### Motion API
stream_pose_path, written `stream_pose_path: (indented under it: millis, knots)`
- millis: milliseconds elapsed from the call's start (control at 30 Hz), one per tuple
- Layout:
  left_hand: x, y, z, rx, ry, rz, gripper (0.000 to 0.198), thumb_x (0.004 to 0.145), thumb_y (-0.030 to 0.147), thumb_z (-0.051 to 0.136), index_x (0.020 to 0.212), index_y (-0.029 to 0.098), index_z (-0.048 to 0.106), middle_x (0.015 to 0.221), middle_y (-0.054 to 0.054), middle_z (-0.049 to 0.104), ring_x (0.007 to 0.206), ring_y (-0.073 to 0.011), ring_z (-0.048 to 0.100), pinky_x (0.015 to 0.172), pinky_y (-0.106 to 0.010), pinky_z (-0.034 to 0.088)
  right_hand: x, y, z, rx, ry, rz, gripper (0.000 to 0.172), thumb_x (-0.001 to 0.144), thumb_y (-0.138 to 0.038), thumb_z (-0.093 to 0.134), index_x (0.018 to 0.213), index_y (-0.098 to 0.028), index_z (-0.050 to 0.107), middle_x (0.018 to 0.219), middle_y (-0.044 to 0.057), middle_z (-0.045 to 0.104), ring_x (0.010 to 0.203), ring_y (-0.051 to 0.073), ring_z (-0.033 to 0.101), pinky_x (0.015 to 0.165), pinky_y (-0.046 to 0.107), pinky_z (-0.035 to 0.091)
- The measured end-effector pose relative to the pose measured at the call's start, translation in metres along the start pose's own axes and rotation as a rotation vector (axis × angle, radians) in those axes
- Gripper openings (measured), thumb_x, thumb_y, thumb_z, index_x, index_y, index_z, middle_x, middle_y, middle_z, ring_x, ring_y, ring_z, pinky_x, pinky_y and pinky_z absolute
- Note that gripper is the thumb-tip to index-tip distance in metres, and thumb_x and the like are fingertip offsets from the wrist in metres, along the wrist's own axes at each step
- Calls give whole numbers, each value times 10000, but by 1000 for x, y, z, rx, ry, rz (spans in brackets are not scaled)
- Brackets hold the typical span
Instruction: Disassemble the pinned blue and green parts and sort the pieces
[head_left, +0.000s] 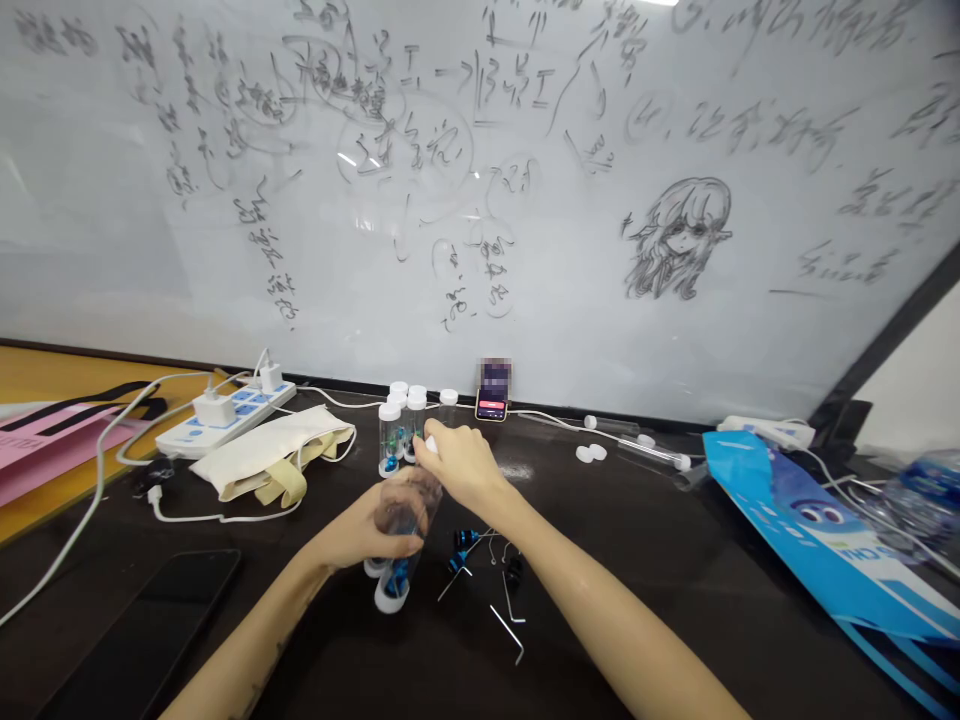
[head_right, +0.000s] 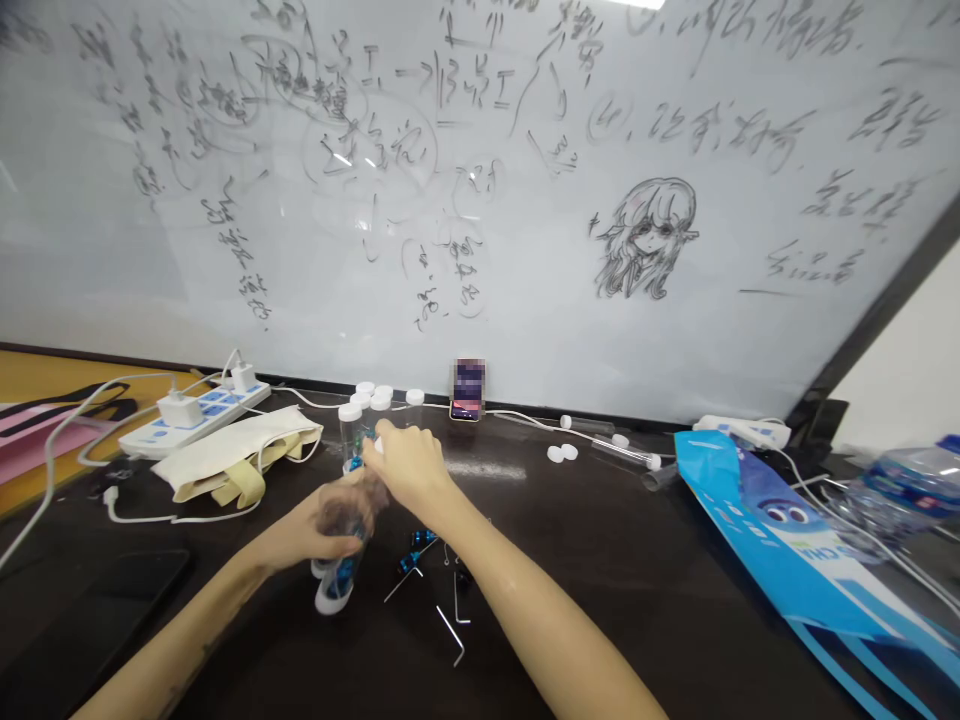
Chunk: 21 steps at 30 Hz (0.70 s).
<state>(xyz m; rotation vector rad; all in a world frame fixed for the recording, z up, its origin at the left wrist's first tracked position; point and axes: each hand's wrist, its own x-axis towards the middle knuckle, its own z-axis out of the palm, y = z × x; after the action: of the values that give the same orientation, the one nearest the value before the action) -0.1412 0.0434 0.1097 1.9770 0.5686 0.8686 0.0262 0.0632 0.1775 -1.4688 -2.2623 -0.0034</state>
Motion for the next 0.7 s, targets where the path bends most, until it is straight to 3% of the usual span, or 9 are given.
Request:
stream_pose_path:
  millis: [100, 200, 333, 433, 533, 700]
  knots:
    - [-1, -1, 5, -184, -112, -19, 244, 667, 402, 701, 730, 171, 657, 1036, -85, 563, 918, -225, 568, 829, -367, 477, 2, 13, -6, 149, 24, -17, 331, 938, -429, 356, 838, -185, 557, 657, 5, 619, 607, 149, 580, 585, 228, 371]
    - [-2, 3, 2, -207, -70, -77, 263, 682, 414, 667, 782, 172, 647, 1006, -79, 569, 840, -204, 572, 770, -351, 483, 3, 31, -13, 323, 71, -15, 320, 964, -384, 256, 905, -191, 504, 655, -20, 603, 547, 112, 556, 539, 201, 372]
    - [2, 20, -6, 293, -30, -145, 164, 690, 325, 645, 733, 171, 608, 1012, -56, 531, 849, -186, 551, 780, -319, 463, -21, 63, -15, 415, 43, 10, 273, 946, -365, 273, 945, -197, 488, 664, -34, 599, 445, 96, 529, 445, 190, 347]
    - [10, 32, -1, 771, -81, -200, 117, 657, 252, 603, 715, 150, 598, 1032, -82, 499, 775, -181, 553, 704, -320, 469, -56, 97, -12, 185, 11, 43, 197, 904, -355, 402, 909, -231, 554, 726, -34, 609, 575, 113, 583, 556, 212, 406]
    - [19, 36, 11, 1114, -164, -227, 178, 606, 182, 570, 761, 125, 636, 1077, -153, 509, 811, -248, 578, 679, -362, 471, -88, 147, -14, 25, 67, 171, 113, 846, -281, 492, 868, -231, 592, 819, 11, 608, 717, 167, 604, 660, 276, 411]
    - [22, 28, 23, 1391, -225, -248, 288, 567, 79, 591, 838, 102, 689, 1209, -232, 509, 938, -347, 578, 720, -427, 474, -125, 243, -27, -200, 222, 473, 160, 841, -225, 450, 833, -201, 608, 817, 109, 570, 623, 222, 591, 593, 363, 381]
